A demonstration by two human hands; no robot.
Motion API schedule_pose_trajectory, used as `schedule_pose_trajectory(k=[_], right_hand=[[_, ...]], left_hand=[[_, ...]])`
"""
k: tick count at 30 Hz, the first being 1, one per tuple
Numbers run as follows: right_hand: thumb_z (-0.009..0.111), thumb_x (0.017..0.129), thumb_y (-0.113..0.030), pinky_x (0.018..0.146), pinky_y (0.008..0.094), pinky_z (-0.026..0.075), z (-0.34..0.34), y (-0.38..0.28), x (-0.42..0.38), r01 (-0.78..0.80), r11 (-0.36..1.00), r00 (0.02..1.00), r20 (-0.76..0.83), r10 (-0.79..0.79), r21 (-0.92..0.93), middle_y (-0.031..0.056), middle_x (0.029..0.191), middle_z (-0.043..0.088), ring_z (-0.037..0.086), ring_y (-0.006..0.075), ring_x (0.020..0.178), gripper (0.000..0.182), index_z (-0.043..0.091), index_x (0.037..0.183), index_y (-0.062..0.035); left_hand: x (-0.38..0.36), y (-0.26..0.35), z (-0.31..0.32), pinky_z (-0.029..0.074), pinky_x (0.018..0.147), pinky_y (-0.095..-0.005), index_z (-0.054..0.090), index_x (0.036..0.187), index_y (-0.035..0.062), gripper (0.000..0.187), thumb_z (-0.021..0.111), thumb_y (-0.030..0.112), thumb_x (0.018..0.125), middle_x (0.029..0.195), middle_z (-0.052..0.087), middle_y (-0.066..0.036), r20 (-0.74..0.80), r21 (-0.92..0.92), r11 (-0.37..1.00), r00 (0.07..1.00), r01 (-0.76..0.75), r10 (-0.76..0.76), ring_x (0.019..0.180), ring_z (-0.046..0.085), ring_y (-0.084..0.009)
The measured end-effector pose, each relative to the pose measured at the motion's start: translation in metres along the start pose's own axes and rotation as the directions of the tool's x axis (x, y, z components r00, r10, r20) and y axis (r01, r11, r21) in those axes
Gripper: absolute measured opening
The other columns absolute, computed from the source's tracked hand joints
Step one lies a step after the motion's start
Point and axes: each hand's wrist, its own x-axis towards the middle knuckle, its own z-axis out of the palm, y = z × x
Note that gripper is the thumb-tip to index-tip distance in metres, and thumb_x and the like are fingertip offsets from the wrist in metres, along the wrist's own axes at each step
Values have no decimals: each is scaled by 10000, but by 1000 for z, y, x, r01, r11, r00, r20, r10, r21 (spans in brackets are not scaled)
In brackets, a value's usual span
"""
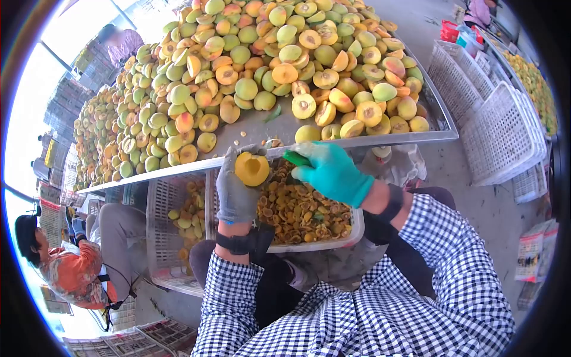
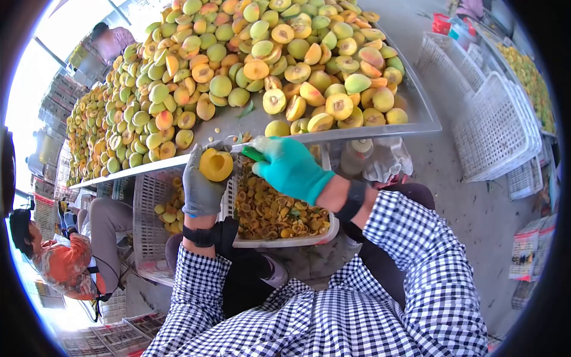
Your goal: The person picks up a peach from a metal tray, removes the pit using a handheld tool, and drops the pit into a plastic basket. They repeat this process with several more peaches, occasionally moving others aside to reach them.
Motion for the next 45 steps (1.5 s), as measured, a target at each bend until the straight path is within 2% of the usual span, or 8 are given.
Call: schedule_pose_trajectory(k=[10,17,19,21,27,30,38,45], right_hand=[[591,843,-107,535,393,504,63,-7,-20,232,850,961,-24,-275,-473,138,808,615,646,295,689,299,608,1116,14],[581,809,-113,601,466,524,44,-11,-29,135,945,959,280,-48,-298,178,760,657,673,356,698,153,623,937,-40],[585,803,-113,625,487,527,24,-2,-31,-37,930,903,387,188,-367,197,773,675,681,367,729,143,632,924,-55],[593,803,-134,651,485,537,5,2,-27,-31,910,871,435,228,-413,193,809,699,691,370,764,171,673,935,-61],[662,817,-231,770,460,533,-21,8,-28,122,928,760,635,142,-353,138,927,702,682,337,872,262,711,1065,-163],[675,822,-276,798,468,525,-29,19,-29,62,946,720,670,179,-319,141,969,702,668,357,911,296,709,1088,-150],[658,807,-214,755,475,532,-52,9,-20,-24,934,781,576,241,-358,154,936,708,670,375,875,244,714,1014,-97],[656,797,-201,726,468,537,-22,8,-37,138,924,699,696,165,-358,163,909,708,679,373,852,222,715,981,-93]], left_hand=[[0,0,11,550,819,-376,611,1102,-18,438,383,354,1057,1019,664,-151,-90,-424,889,969,172,-230,930,646,-263],[-24,49,-69,556,797,-346,629,1076,-21,306,468,235,1030,1009,656,-116,-309,159,983,941,-92,139,864,656,-230],[-17,78,-111,526,828,-393,644,1119,-43,315,624,205,925,1010,674,-176,-166,941,337,895,18,414,860,660,-270],[-11,86,-91,508,890,-405,636,1174,-33,371,661,202,889,1082,679,-202,-105,888,-337,851,314,515,950,662,-320],[78,2,56,517,881,-387,659,1196,58,358,646,210,873,1061,698,-193,528,822,298,846,-485,-81,989,670,-335],[104,-33,111,527,831,-391,673,1161,59,364,657,243,847,1037,707,-178,317,911,-164,895,-379,-313,927,683,-331],[114,-26,49,542,785,-322,640,1235,45,438,661,217,833,1043,697,-194,266,836,548,896,-32,-355,870,693,-240],[131,-31,93,534,816,-438,705,1072,83,379,630,314,782,993,698,-224,406,812,-275,837,-515,-367,926,671,-386]])
